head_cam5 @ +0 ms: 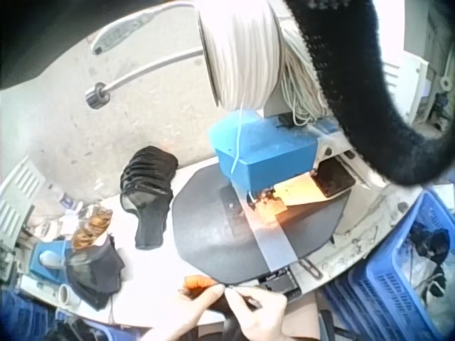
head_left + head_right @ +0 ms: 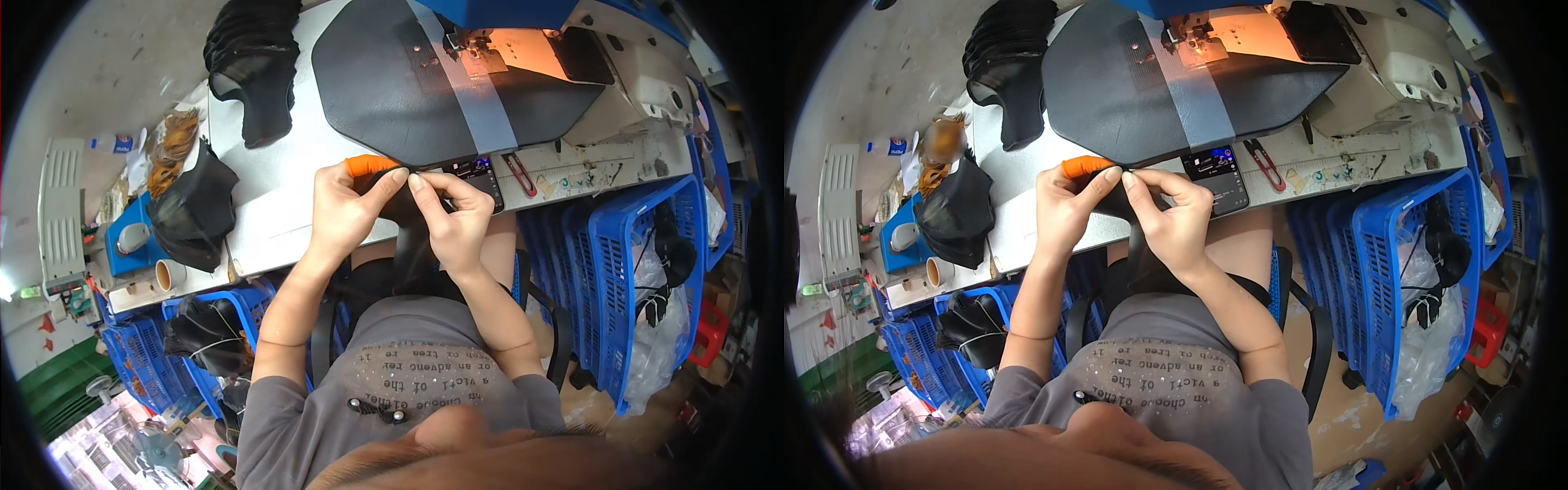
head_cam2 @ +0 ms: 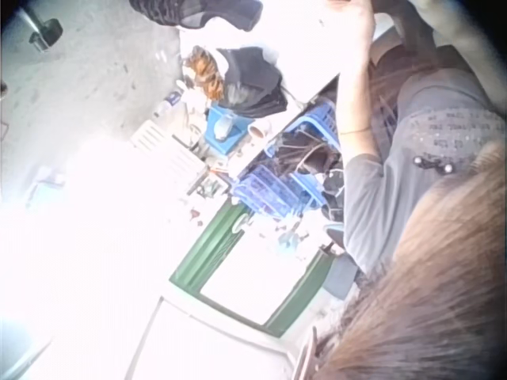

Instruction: The person operates a sewing machine to stitch black fabric pieces, likely face masks. They guide the fabric under the needle with both hands, using an orange finger guard on the left index finger for safety. The person repeatedly picks up fabric from a stack, sews it, and places the finished item aside.

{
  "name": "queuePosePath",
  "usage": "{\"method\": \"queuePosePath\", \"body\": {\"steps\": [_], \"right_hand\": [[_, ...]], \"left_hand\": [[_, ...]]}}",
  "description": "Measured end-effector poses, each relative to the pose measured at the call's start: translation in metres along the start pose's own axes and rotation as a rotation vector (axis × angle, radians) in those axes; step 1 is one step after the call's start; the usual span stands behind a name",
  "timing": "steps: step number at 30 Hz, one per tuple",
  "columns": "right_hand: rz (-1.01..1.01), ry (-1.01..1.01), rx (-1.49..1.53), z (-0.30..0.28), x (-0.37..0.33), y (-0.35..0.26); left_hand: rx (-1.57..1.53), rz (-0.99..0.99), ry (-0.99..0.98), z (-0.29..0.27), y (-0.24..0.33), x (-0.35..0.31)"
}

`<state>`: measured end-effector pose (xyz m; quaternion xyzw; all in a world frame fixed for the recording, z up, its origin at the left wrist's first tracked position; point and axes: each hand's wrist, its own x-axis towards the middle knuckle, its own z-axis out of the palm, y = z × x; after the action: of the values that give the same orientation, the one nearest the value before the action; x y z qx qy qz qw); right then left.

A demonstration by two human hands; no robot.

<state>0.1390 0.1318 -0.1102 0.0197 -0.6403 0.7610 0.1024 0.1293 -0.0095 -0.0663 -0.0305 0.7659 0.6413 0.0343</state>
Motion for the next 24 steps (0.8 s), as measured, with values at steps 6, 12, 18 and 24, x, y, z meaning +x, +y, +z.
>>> {"method": "queuePosePath", "body": {"steps": [6,12,18,24], "right_hand": [[0.05,-0.039,0.042,-0.005,-0.008,0.001],[0.133,-0.267,0.157,-0.028,-0.005,0.004],[0.326,-0.223,0.429,-0.036,-0.01,0.014],[0.285,-0.269,0.475,-0.036,-0.011,0.009]], "left_hand": [[-0.084,-0.074,-0.127,-0.01,-0.001,-0.001],[-0.096,-0.039,0.0,-0.016,0.0,-0.012],[-0.028,0.06,0.162,-0.017,-0.003,-0.025],[-0.046,0.059,0.213,-0.026,-0.016,-0.03]]}}
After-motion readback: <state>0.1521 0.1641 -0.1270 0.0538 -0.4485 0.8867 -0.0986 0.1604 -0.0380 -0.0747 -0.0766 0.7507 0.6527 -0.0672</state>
